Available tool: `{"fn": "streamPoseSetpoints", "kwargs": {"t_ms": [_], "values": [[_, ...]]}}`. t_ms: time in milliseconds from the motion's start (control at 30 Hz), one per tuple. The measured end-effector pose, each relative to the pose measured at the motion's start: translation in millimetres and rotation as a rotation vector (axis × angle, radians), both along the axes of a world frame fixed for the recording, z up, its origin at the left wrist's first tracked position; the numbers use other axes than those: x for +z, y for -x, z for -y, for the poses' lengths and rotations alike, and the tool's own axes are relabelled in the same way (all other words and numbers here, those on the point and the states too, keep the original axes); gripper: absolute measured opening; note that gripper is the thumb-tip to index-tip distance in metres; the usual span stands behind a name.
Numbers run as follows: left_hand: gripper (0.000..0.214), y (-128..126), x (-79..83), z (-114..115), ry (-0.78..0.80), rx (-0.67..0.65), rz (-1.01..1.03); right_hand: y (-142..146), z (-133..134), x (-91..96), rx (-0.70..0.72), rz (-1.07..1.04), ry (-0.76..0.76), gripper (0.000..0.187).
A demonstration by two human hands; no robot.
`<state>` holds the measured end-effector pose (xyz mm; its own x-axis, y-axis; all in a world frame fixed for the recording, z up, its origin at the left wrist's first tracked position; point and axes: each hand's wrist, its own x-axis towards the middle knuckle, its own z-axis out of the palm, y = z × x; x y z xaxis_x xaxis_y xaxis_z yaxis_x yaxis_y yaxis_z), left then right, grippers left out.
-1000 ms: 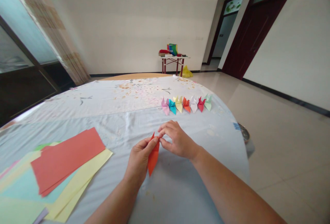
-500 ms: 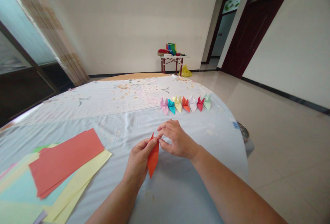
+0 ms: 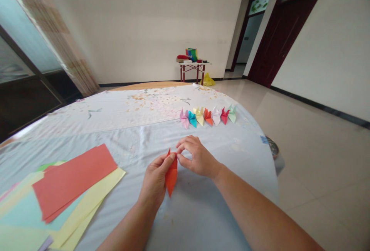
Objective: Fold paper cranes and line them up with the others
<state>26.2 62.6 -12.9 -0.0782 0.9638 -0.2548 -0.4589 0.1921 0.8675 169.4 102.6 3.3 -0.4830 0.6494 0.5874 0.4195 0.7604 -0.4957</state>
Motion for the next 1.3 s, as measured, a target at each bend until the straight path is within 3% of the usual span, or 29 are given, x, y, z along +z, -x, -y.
{"fn": "streamPoseSetpoints", "kwargs": {"t_ms": [833, 1300], "values": [[0.032, -2.2, 9.0, 3.4, 0.033, 0.056, -0.076, 3.4, 1.8, -2.8, 0.063, -0.063, 0.098, 0.007], [0.029, 1.5, 4.9, 0.2, -0.032, -0.015, -0.078, 1.4, -1.4, -5.7, 0.024, -0.08, 0.123, 0.004]]}}
